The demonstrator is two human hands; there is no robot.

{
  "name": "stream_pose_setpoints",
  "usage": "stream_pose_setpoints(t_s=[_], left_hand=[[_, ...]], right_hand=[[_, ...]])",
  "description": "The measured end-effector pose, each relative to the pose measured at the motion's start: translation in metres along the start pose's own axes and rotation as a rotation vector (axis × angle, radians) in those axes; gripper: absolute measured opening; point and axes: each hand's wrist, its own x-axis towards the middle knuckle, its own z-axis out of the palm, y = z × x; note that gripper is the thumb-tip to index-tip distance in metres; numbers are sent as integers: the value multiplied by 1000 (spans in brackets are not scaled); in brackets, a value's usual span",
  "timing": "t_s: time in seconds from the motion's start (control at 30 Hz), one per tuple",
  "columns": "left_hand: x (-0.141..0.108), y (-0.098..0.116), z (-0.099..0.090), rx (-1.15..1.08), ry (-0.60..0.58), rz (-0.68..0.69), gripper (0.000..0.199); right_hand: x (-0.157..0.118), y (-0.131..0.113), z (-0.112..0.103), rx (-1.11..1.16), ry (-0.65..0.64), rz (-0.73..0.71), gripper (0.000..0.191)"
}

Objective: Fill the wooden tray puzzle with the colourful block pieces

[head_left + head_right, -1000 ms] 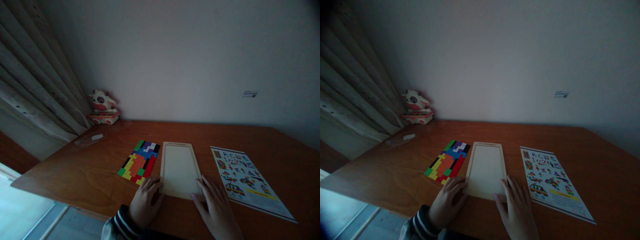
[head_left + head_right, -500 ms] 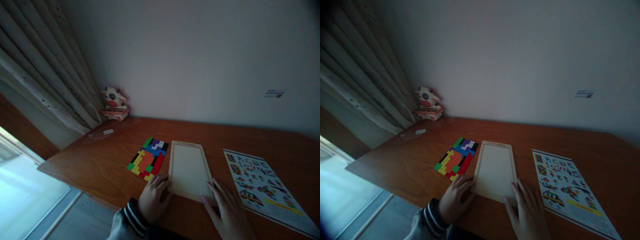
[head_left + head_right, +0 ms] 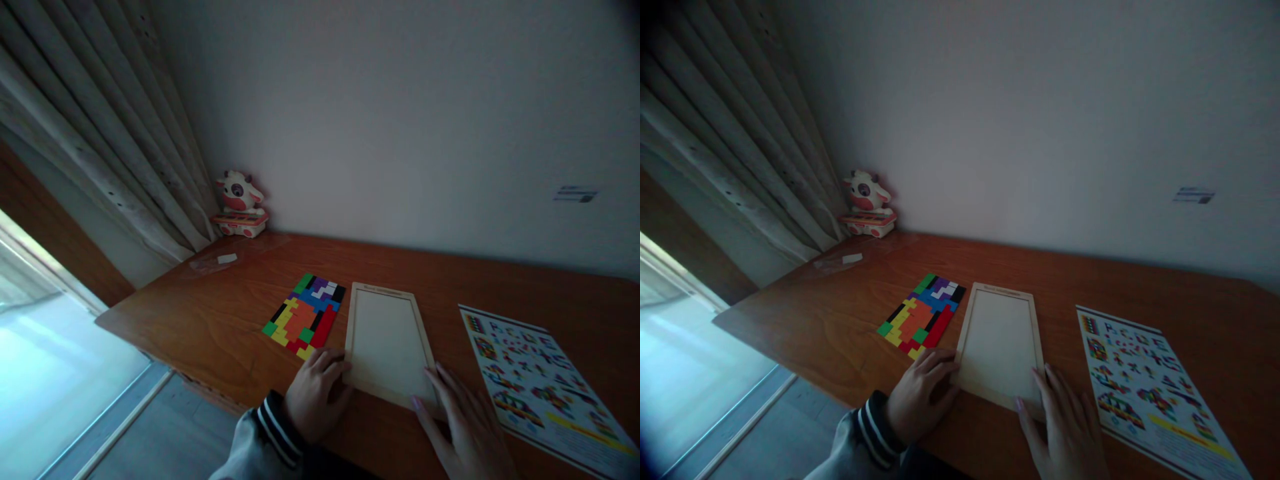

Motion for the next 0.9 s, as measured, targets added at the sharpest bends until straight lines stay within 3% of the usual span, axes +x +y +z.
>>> stream_pose_setpoints(t_s=[0.9], left_hand=[[1, 0, -1, -6, -1, 4, 27]], right_hand=[[1, -4, -3, 22, -27, 47, 57]])
